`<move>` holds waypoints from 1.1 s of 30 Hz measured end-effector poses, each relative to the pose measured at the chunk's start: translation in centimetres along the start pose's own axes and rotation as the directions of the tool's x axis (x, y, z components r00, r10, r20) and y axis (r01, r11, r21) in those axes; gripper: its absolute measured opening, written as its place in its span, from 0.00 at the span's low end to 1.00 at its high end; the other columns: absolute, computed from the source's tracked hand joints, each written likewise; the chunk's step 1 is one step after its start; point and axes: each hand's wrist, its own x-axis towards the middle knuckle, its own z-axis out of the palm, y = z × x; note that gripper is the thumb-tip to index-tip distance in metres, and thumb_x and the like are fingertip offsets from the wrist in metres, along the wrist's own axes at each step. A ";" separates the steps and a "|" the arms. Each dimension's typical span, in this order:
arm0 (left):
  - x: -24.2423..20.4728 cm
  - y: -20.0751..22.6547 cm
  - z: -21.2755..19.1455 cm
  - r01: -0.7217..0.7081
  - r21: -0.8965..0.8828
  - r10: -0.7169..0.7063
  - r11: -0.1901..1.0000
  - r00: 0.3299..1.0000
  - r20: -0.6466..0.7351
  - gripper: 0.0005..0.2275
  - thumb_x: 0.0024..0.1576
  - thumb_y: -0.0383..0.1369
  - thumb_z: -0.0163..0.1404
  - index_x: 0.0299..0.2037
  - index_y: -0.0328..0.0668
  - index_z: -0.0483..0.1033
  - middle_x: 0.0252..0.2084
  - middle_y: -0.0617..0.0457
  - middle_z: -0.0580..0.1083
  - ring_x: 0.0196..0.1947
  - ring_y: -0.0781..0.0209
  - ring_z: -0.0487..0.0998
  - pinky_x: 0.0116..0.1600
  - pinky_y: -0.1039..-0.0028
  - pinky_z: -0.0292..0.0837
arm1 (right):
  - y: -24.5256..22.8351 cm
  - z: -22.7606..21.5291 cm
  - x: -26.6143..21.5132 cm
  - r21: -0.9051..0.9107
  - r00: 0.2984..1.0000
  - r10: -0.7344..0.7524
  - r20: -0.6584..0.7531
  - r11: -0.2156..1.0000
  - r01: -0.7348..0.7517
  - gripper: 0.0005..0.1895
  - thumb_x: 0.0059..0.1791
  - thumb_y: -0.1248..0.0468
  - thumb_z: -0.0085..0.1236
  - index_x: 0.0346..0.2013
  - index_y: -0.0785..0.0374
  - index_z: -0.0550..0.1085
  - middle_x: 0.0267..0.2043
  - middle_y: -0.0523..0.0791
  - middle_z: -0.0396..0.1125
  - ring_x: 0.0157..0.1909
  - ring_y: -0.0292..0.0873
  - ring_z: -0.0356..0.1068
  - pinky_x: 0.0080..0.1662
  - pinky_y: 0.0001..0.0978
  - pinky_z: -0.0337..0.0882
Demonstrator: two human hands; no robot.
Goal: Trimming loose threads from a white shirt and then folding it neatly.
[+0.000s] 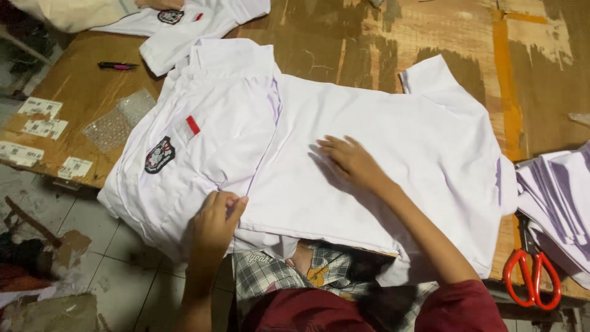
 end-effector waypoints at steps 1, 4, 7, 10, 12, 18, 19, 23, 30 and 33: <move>1.4 1.9 -1.2 -0.016 -0.003 0.016 1.000 1.000 0.007 0.12 0.64 0.49 0.49 0.39 0.54 0.74 0.33 0.59 0.73 0.37 0.60 0.82 0.41 0.71 0.77 | 2.3 -1.5 -2.6 -0.007 1.000 0.015 -0.005 1.000 -0.015 0.17 0.56 0.59 0.47 0.57 0.57 0.73 0.64 0.45 0.67 0.71 0.48 0.61 0.66 0.58 0.60; 6.6 6.1 -1.4 -0.049 -0.182 0.070 0.982 0.991 0.111 0.14 0.67 0.46 0.43 0.47 0.47 0.73 0.39 0.48 0.75 0.45 0.47 0.80 0.48 0.59 0.77 | 8.2 -5.9 -11.0 -0.073 0.963 0.246 -0.114 0.964 -0.255 0.19 0.54 0.61 0.45 0.59 0.54 0.72 0.62 0.41 0.68 0.71 0.45 0.62 0.68 0.49 0.59; 13.4 7.6 4.9 -0.358 -0.021 0.357 0.934 0.933 -0.044 0.11 0.69 0.41 0.43 0.43 0.49 0.76 0.35 0.55 0.73 0.40 0.56 0.79 0.43 0.66 0.76 | 10.9 -9.8 -18.5 -0.196 0.849 0.396 -0.350 0.855 -0.480 0.20 0.55 0.76 0.46 0.58 0.60 0.74 0.61 0.46 0.69 0.68 0.49 0.66 0.67 0.43 0.64; 18.3 10.8 9.8 -0.692 0.149 0.707 0.706 0.678 -0.203 0.12 0.60 0.24 0.46 0.52 0.36 0.76 0.53 0.46 0.72 0.53 0.48 0.71 0.50 0.61 0.74 | 11.6 -11.7 -22.7 -0.138 0.758 0.485 -0.435 0.797 -0.588 0.13 0.58 0.79 0.42 0.56 0.78 0.70 0.64 0.62 0.63 0.69 0.63 0.60 0.67 0.53 0.60; 19.1 13.7 11.3 -0.621 0.263 0.616 0.738 0.780 0.114 0.19 0.67 0.34 0.41 0.67 0.39 0.68 0.68 0.39 0.67 0.70 0.44 0.65 0.68 0.49 0.60 | 14.1 -10.8 -25.1 -0.186 0.755 0.498 -0.426 0.768 -0.612 0.20 0.55 0.80 0.46 0.63 0.74 0.68 0.67 0.62 0.62 0.71 0.63 0.58 0.69 0.51 0.58; 21.3 13.5 15.6 -0.523 0.200 0.430 0.828 0.823 0.372 0.25 0.70 0.48 0.24 0.77 0.59 0.50 0.80 0.46 0.46 0.79 0.44 0.42 0.75 0.42 0.32 | 13.4 -9.7 -24.7 -0.164 0.630 0.730 -0.265 0.610 -0.776 0.21 0.63 0.59 0.35 0.69 0.63 0.64 0.75 0.53 0.56 0.76 0.57 0.51 0.69 0.58 0.52; 21.3 13.5 15.6 -0.530 0.196 0.436 0.825 0.818 0.375 0.25 0.70 0.48 0.24 0.77 0.59 0.50 0.80 0.46 0.46 0.79 0.44 0.42 0.75 0.42 0.32 | 13.4 -9.8 -25.2 -0.165 0.624 0.734 -0.268 0.603 -0.781 0.21 0.63 0.59 0.35 0.69 0.63 0.64 0.75 0.53 0.56 0.76 0.57 0.51 0.69 0.58 0.52; 21.6 12.9 15.7 -0.493 0.125 0.419 0.861 0.826 0.378 0.25 0.69 0.51 0.23 0.77 0.62 0.51 0.80 0.45 0.45 0.79 0.46 0.41 0.75 0.44 0.29 | 13.2 -9.8 -25.4 -0.163 0.573 0.795 -0.201 0.550 -0.819 0.23 0.64 0.55 0.31 0.71 0.58 0.62 0.78 0.48 0.51 0.79 0.52 0.45 0.72 0.54 0.46; 19.9 15.9 14.7 -0.633 0.024 0.583 0.774 0.728 0.361 0.24 0.69 0.46 0.29 0.75 0.57 0.55 0.78 0.51 0.51 0.78 0.47 0.45 0.75 0.42 0.34 | 10.3 -8.5 -19.6 -0.463 0.702 0.660 -0.269 0.550 -0.695 0.25 0.60 0.63 0.40 0.73 0.64 0.61 0.76 0.53 0.55 0.79 0.51 0.48 0.71 0.61 0.47; 19.3 18.6 16.6 -0.679 -0.015 0.636 0.734 0.679 0.366 0.24 0.69 0.46 0.29 0.75 0.58 0.55 0.78 0.51 0.51 0.78 0.47 0.46 0.75 0.42 0.38 | 8.5 -5.4 -12.3 -0.365 0.815 0.566 -0.122 0.738 -0.567 0.25 0.61 0.53 0.36 0.72 0.56 0.60 0.76 0.47 0.55 0.77 0.46 0.50 0.70 0.58 0.52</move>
